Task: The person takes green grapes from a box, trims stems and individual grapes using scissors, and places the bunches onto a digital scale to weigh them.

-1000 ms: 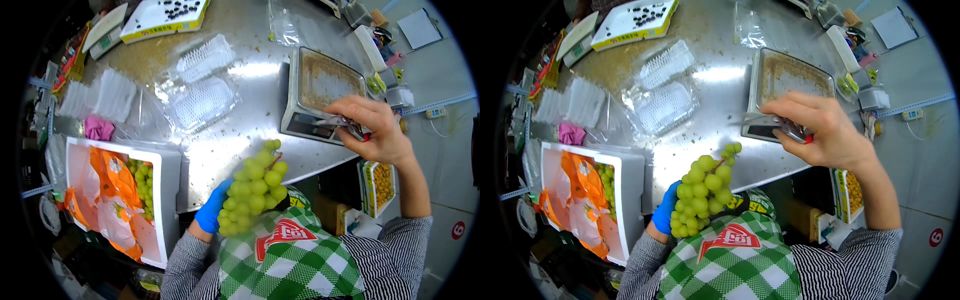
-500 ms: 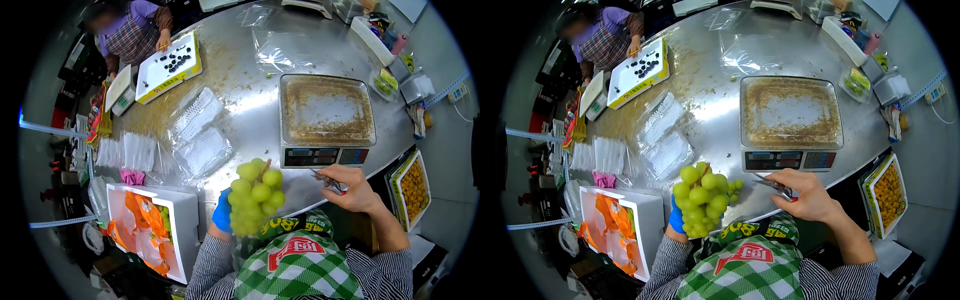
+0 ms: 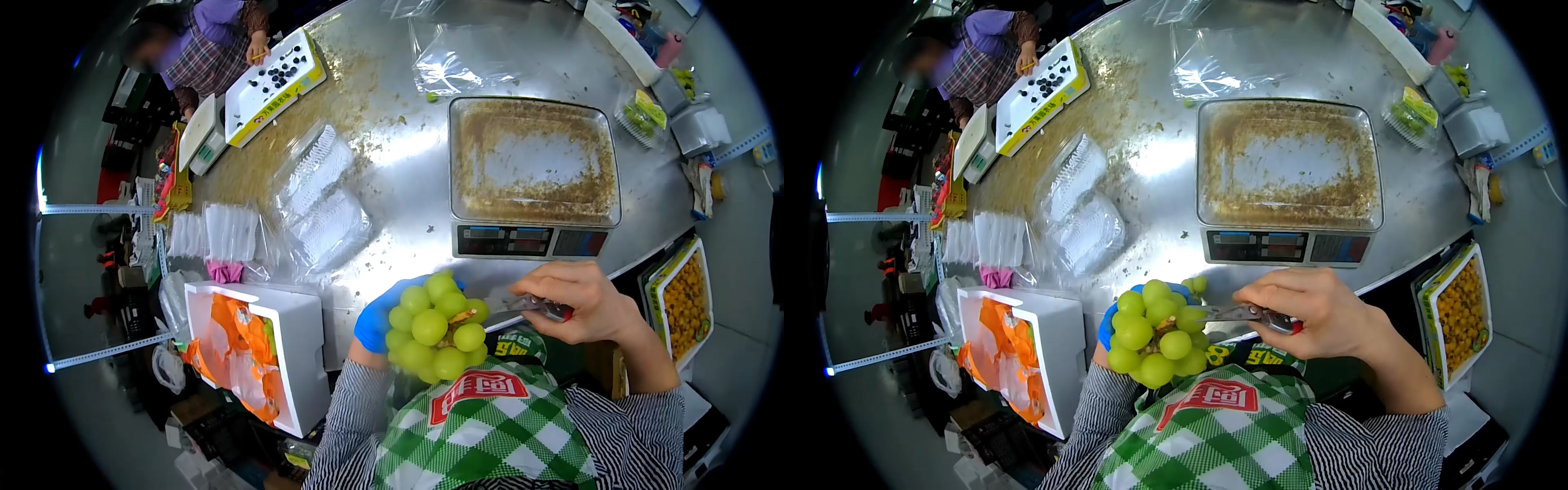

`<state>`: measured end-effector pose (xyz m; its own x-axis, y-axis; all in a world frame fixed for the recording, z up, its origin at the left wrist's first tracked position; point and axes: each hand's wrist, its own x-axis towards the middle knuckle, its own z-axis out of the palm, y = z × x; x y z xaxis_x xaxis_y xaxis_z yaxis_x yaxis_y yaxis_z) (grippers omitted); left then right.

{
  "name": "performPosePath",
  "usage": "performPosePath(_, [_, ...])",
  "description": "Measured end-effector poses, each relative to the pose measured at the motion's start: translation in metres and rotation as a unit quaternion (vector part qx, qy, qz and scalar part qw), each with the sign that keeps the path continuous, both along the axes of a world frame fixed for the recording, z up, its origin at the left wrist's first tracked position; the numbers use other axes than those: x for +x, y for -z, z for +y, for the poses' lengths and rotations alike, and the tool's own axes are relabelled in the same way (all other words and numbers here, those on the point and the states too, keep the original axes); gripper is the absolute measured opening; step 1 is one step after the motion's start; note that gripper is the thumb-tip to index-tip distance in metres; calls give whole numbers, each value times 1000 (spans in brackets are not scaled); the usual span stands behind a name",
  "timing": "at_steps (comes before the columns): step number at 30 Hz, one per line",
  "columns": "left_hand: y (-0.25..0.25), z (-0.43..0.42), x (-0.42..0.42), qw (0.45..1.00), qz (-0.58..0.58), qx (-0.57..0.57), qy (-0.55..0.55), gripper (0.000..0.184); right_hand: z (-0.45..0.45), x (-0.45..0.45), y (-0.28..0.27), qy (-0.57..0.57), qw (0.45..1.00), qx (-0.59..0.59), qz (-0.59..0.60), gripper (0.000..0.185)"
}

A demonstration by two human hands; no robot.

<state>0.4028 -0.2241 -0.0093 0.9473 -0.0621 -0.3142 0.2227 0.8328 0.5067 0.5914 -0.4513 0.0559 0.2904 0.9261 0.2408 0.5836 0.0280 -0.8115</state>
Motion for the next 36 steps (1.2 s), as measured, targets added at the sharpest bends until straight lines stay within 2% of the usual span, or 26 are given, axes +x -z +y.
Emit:
performPosePath(2, [19, 1, 0, 994, -77, -77, 4, 51, -1, 2, 1, -11, 1000, -7, 3, 35])
performPosePath(5, [24, -2, -2, 996, -78, -38, -14, 49, -2, 5, 1, -30, 999, -25, 24, 34])
performPosePath(7, [40, -5, 0, 986, -160, -35, -39, 46, 0, 5, 1, -27, 999, -18, 43, 34])
performPosePath(9, [40, -3, 0, 989, -132, -44, -51, 44, 2, 3, 2, -15, 997, -17, 71, 34])
performPosePath(11, [24, 0, 3, 996, -22, -53, -64, 43, 1, -3, 5, 8, 994, -25, 106, 35])
performPosePath(12, [20, 2, 6, 996, 18, -51, -77, 43, 1, -9, 16, 35, 990, 12, 135, 36])
performPosePath(14, [23, 2, 13, 991, 39, -22, -129, 43, 4, -26, 25, 125, 955, 11, 268, 35])
performPosePath(16, [53, 7, 14, 989, -6, 14, -146, 51, 10, -42, 32, 202, 906, 24, 371, 36])
performPosePath(18, [33, -11, 27, 958, -2, 166, -235, 64, 24, -55, 35, 296, 852, 68, 426, 36])
performPosePath(20, [15, -28, 43, 908, 14, 282, -308, 76, 36, -61, 34, 322, 849, 121, 401, 34])
performPosePath(22, [10, -36, 55, 855, -40, 368, -364, 78, 46, -64, 32, 341, 825, 175, 417, 34])
performPosePath(26, [-21, -43, 77, 796, -73, 449, -398, 91, 63, -55, 9, 318, 799, 260, 439, 37])
performPosePath(27, [-28, -46, 82, 796, -70, 442, -408, 94, 64, -52, 12, 307, 801, 275, 433, 39])
performPosePath(30, [-31, -47, 93, 708, -90, 559, -423, 88, 72, -47, 4, 328, 791, 280, 433, 38])
performPosePath(31, [-44, -45, 95, 692, -88, 584, -416, 84, 73, -46, 6, 321, 799, 274, 428, 38])
performPosePath(34, [-37, -46, 94, 652, -111, 619, -424, 93, 77, -46, 9, 303, 816, 263, 416, 38])
performPosePath(36, [-43, -43, 94, 631, -95, 644, -422, 92, 87, -47, 6, 293, 820, 271, 411, 39])
